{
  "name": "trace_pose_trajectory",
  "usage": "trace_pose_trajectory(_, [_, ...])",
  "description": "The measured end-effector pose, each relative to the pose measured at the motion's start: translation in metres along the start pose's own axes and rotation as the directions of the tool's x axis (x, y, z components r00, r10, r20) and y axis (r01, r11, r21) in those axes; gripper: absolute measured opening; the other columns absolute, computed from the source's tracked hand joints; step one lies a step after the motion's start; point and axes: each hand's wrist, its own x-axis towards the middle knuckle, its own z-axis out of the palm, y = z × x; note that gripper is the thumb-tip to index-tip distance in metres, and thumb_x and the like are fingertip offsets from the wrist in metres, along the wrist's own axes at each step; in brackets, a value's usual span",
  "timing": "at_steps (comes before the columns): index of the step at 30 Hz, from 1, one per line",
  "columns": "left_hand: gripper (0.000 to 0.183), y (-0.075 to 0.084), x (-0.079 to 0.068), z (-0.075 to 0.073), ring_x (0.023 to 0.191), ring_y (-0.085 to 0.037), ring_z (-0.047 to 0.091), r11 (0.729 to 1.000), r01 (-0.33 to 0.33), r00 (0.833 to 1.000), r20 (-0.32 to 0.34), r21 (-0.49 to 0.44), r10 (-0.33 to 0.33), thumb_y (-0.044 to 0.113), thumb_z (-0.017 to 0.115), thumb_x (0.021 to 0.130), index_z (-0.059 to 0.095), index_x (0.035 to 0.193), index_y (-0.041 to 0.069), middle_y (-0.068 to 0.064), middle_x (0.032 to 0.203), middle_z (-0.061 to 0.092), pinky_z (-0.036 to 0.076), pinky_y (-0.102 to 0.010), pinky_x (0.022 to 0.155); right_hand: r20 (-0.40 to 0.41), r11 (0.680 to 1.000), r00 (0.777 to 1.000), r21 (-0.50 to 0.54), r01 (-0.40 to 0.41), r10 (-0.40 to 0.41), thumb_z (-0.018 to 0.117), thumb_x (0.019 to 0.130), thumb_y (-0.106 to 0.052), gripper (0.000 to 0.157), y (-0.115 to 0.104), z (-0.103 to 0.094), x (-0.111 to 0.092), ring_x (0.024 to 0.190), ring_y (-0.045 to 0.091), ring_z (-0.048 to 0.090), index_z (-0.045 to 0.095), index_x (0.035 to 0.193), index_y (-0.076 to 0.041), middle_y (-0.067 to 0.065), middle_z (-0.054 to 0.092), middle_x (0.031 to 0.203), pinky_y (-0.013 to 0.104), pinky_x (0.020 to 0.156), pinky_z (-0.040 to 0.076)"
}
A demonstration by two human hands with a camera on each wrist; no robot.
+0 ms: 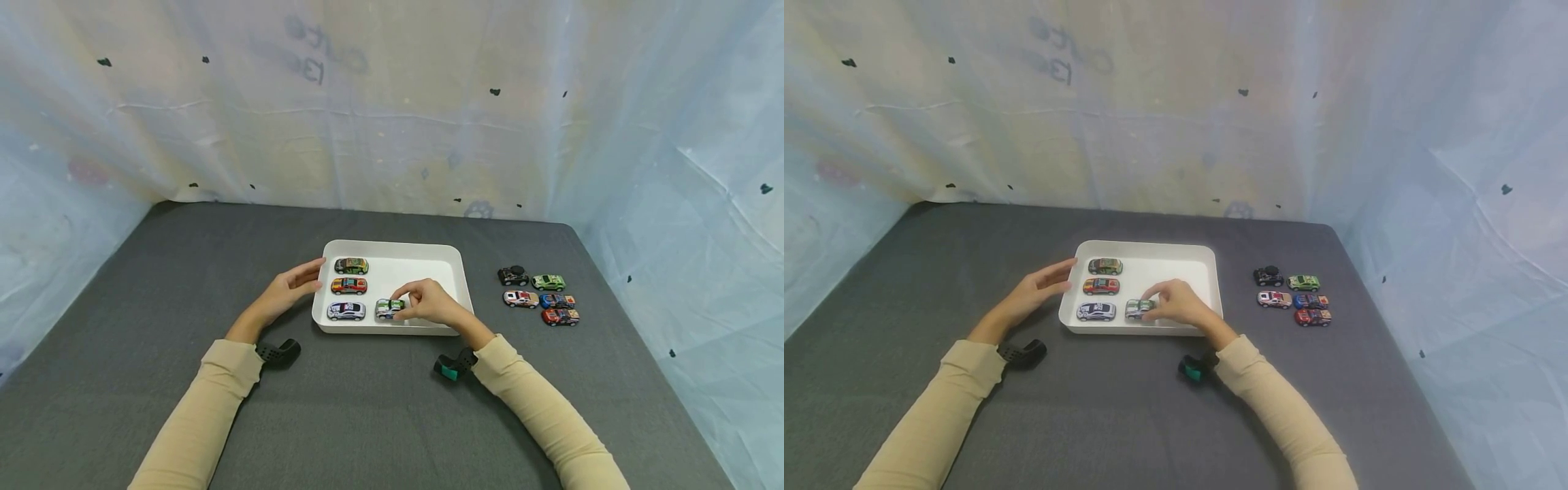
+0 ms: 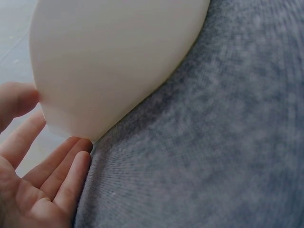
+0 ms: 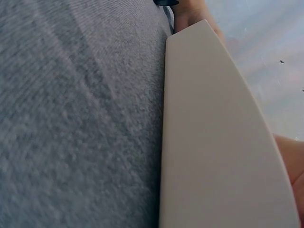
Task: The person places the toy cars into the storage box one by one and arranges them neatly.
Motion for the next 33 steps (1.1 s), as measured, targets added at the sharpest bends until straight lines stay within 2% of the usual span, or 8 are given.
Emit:
trace_pose_trajectory(21, [0.062, 0.0007, -0.0005, -0.0004, 0.143, -0.034, 0.035, 1.0, 0.002, 1.0, 0.006, 0.005, -0.002, 0.025, 0.057, 0.098, 0.031, 0.152, 0.013, -0.016, 0.157, 0.033, 0.043, -0.006, 0.091, 0.039, 1.0, 0.999, 0.006, -0.019, 0.018, 0.08, 0.077, -0.015, 0.036, 0.0059, 0.0058, 0.003, 0.042, 0.003, 0.028, 0.071, 0.109, 0.0, -0.01, 0.034, 0.045, 0.018, 0.052, 0.032])
trace_pose_trajectory(33, [0.061, -0.0001, -0.0002, -0.0002, 0.143, -0.035, 0.036, 1.0, -0.003, 1.0, 0.005, 0.001, 0.003, 0.025, 0.058, 0.098, 0.032, 0.152, 0.012, -0.017, 0.157, 0.033, 0.043, -0.005, 0.091, 0.027, 1.0, 0.999, 0.004, -0.022, 0.022, 0.081, 0.076, -0.014, 0.037, 0.0042, 0.0013, 0.001, 0.043, 0.001, 0.026, 0.071, 0.11, -0.001, -0.011, 0.034, 0.045, 0.018, 0.05, 0.027])
